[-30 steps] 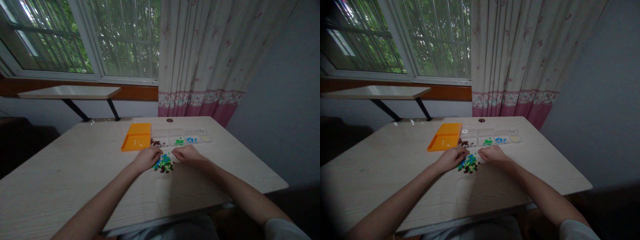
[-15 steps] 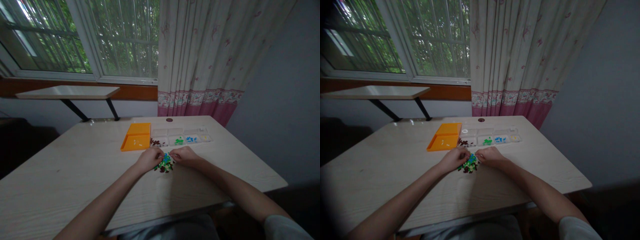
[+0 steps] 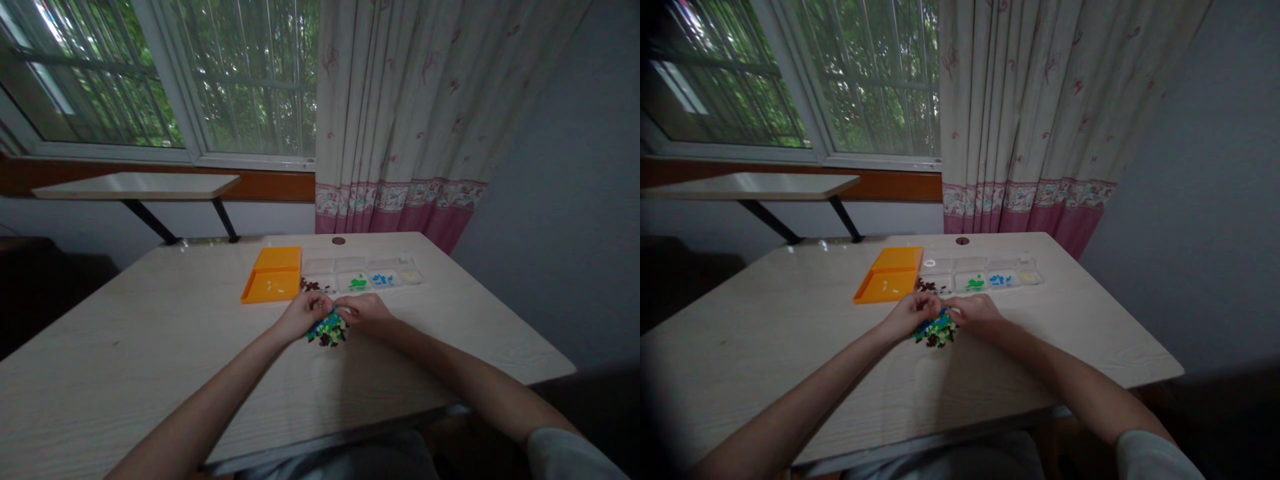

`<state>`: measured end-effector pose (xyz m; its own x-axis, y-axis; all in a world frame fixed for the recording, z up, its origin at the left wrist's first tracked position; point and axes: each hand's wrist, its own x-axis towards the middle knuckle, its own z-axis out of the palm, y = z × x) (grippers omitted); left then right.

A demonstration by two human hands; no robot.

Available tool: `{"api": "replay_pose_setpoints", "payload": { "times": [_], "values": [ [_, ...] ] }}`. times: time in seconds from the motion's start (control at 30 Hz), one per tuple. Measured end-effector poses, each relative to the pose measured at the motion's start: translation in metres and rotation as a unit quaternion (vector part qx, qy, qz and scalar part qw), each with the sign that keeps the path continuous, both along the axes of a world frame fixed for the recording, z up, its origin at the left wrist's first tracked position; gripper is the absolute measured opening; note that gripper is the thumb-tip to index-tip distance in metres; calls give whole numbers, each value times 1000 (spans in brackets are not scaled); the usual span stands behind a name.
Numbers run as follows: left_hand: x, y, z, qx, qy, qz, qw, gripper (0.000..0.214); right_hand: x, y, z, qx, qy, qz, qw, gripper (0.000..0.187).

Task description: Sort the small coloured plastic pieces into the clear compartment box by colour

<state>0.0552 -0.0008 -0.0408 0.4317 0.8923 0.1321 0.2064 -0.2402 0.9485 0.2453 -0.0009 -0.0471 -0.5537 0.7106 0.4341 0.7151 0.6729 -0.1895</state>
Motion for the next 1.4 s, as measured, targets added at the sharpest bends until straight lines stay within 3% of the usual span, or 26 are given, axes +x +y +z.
{"api": "replay_pose_setpoints", "payload": {
  "times": [0.2, 0.4, 0.5, 0.6, 0.67, 0.73, 0.93, 1.4],
  "values": [
    [5, -4, 7, -145, -129, -4, 981, 27, -2, -1, -1, 96, 68, 13, 993, 23],
    [5, -2, 1, -166, -155, -2, 974, 27, -5, -3, 2, 159, 77, 40, 983, 22],
    [3, 0, -1, -107, -120, 13, 987, 24, -4, -3, 2, 169, 84, 40, 981, 19],
    [-4, 1, 1, 49, 42, 35, 997, 19, 0, 1, 3, 173, 103, 29, 979, 19],
    [-9, -1, 2, 158, 181, 28, 970, 20, 6, 3, 6, 171, 115, 21, 978, 20],
    [-12, -2, 3, 220, 275, 11, 936, 23, 11, 5, 9, 173, 126, 15, 977, 21],
    [-10, -3, 2, 247, 363, -8, 898, 26, 19, 6, 17, 202, 135, 6, 970, 20],
    [-14, -5, 9, 231, 366, 12, 901, 23, 29, 7, 25, 243, 146, 17, 959, 17]
  ]
}}
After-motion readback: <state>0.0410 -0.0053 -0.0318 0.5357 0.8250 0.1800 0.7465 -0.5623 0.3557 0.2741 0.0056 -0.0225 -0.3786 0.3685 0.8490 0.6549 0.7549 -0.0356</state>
